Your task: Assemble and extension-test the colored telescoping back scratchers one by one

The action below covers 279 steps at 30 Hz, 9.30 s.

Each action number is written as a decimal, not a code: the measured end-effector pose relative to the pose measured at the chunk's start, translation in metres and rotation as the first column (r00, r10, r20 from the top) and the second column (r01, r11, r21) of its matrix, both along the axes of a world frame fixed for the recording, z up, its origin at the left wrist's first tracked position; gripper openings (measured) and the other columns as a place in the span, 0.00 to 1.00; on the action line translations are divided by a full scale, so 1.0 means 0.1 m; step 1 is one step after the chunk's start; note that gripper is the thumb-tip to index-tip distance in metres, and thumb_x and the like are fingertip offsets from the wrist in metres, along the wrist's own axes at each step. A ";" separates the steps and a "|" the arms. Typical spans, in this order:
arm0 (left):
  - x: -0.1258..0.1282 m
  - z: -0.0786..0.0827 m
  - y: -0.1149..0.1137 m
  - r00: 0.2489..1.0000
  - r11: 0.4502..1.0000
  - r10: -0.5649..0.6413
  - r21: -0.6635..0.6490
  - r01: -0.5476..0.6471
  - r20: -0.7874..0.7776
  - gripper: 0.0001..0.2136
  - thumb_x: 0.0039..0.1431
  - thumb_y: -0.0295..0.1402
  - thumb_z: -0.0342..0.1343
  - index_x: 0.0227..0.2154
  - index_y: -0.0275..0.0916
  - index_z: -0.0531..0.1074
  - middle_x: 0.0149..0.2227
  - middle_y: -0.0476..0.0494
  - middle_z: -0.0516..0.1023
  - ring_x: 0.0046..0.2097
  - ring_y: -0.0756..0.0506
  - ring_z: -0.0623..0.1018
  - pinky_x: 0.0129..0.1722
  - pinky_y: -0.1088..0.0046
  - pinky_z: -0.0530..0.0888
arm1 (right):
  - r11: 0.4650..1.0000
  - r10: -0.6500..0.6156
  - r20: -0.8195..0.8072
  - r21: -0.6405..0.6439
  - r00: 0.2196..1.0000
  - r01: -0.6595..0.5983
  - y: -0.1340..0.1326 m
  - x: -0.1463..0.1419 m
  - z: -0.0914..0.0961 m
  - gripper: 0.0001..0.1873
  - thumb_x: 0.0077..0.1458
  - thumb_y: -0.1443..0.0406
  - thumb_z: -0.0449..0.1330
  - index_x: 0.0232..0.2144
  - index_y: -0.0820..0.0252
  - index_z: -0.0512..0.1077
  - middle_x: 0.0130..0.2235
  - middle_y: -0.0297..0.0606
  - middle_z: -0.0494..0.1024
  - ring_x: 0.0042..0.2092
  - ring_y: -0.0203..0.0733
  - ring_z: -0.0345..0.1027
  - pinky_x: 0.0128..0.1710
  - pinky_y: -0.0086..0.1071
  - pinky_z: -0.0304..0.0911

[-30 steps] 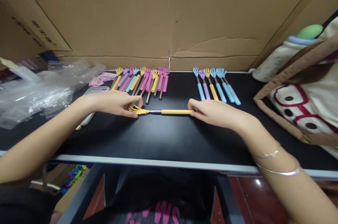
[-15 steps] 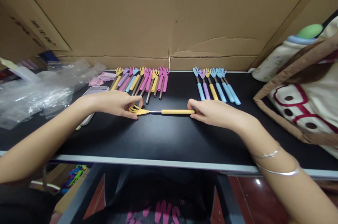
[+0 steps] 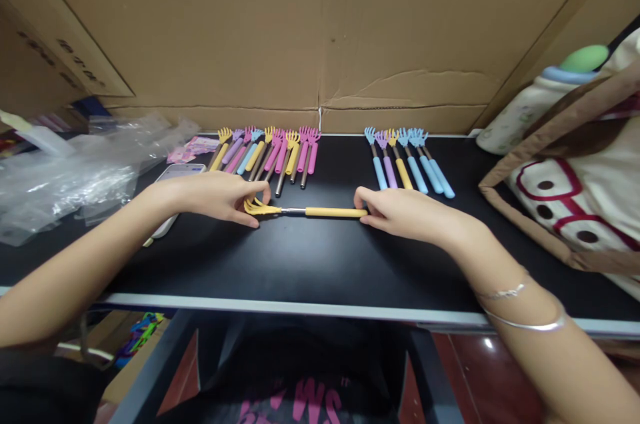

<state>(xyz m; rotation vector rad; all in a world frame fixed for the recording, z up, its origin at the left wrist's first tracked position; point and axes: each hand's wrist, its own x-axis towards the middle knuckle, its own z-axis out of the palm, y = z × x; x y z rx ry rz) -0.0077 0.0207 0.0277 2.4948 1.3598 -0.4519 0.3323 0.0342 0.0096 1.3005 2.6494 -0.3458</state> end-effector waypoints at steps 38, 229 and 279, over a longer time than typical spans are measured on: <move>0.12 -0.08 -0.09 0.979 0.882 -0.203 0.429 0.194 -0.025 0.11 0.61 0.45 0.59 0.38 0.43 0.76 0.39 0.47 0.79 0.38 0.44 0.79 0.33 0.71 0.64 | 0.983 0.041 0.003 0.177 0.999 -0.041 -0.07 -0.12 0.02 0.06 0.60 0.61 0.55 0.33 0.55 0.65 0.32 0.34 0.74 0.29 0.38 0.63 0.29 0.31 0.50; -0.55 0.00 -0.10 0.944 0.117 -0.267 0.966 0.230 -0.192 0.14 0.70 0.31 0.49 0.26 0.43 0.69 0.21 0.53 0.73 0.26 0.49 0.70 0.33 0.71 0.68 | 0.415 0.092 0.087 0.902 0.992 -0.118 0.09 0.30 0.13 0.19 0.69 0.63 0.48 0.31 0.57 0.75 0.21 0.33 0.70 0.27 0.36 0.55 0.31 0.35 0.45; -1.46 -0.03 -0.04 0.075 0.711 0.163 -0.065 -0.700 0.984 0.16 0.42 0.42 0.68 0.31 0.39 0.72 0.20 0.53 0.72 0.21 0.51 0.69 0.22 0.78 0.66 | 0.636 -0.642 -0.738 -0.361 0.208 0.682 0.03 1.40 0.34 0.07 0.46 0.63 0.70 0.26 0.55 0.75 0.23 0.39 0.72 0.23 0.36 0.59 0.21 0.31 0.53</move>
